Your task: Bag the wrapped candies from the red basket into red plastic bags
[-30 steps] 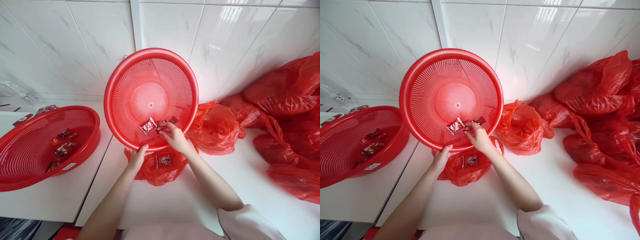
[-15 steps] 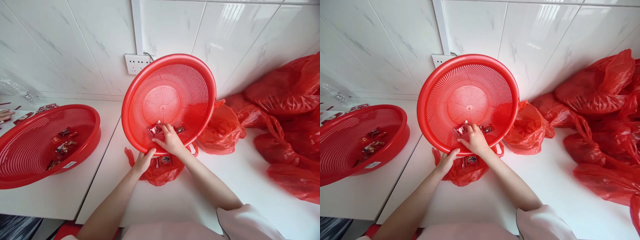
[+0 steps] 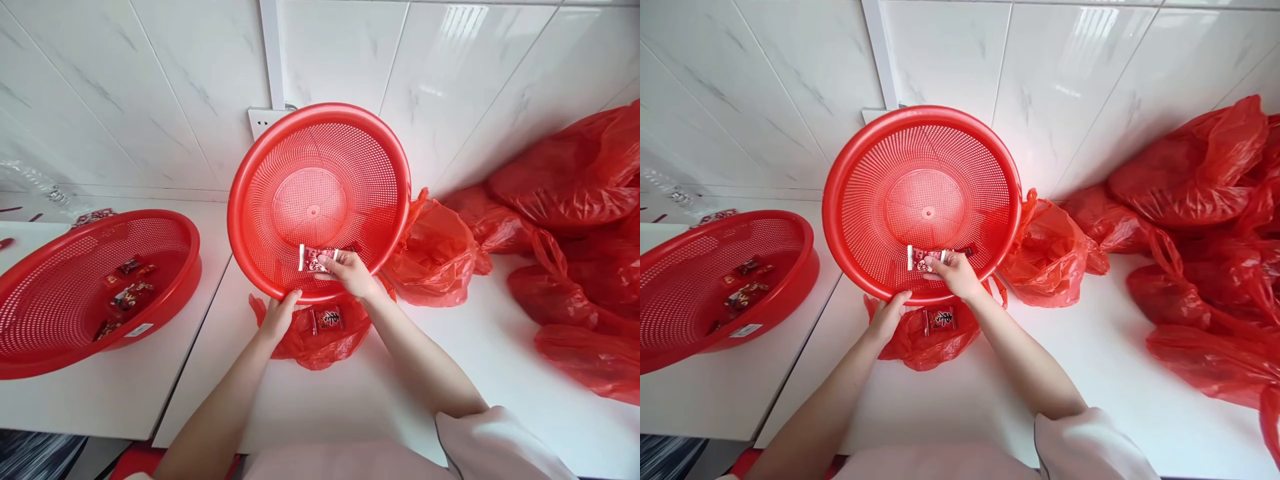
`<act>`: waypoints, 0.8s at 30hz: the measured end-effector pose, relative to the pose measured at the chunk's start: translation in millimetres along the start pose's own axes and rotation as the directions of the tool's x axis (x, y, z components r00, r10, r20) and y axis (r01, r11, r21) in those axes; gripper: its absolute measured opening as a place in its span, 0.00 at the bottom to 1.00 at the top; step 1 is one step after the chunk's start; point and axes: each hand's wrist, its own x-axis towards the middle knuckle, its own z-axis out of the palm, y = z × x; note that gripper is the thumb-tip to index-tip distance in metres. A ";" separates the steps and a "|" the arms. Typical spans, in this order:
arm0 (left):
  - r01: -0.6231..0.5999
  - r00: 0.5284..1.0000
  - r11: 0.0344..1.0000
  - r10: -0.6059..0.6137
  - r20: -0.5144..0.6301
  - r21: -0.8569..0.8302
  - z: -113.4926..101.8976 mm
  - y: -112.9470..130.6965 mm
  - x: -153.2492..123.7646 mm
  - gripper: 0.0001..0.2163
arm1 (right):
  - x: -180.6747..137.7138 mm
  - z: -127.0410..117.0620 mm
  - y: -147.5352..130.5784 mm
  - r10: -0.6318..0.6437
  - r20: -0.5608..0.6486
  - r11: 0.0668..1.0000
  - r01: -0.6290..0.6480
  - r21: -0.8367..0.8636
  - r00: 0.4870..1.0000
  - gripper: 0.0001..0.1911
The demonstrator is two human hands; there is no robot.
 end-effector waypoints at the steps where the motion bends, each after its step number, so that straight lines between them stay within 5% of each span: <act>1: -0.004 1.000 1.000 0.004 -0.010 -0.014 -0.5 0.5 1.0 0.19 | -0.8 -0.9 -3.0 0.024 -0.006 0.998 -0.024 0.051 1.000 0.18; 12: -0.105 0.990 0.990 0.095 -0.100 -0.096 -6.4 10.7 9.4 0.20 | -5.1 -7.3 -17.1 0.009 -0.032 1.000 -0.009 -0.007 0.999 0.27; 17: -0.104 0.987 0.985 0.085 -0.137 -0.140 -6.1 15.7 10.7 0.17 | -17.4 -15.6 -34.6 0.025 0.234 0.980 0.023 -0.197 0.972 0.20; 20: -0.107 0.987 0.980 0.084 -0.136 -0.170 -5.1 19.0 11.0 0.16 | -25.5 -16.6 -42.6 0.040 0.385 0.884 0.147 -0.445 0.922 0.14; 24: -0.116 0.985 0.984 0.096 -0.145 -0.138 -2.4 20.3 8.9 0.17 | -26.2 -14.3 -40.4 -0.205 0.220 0.637 0.301 -0.710 0.954 0.11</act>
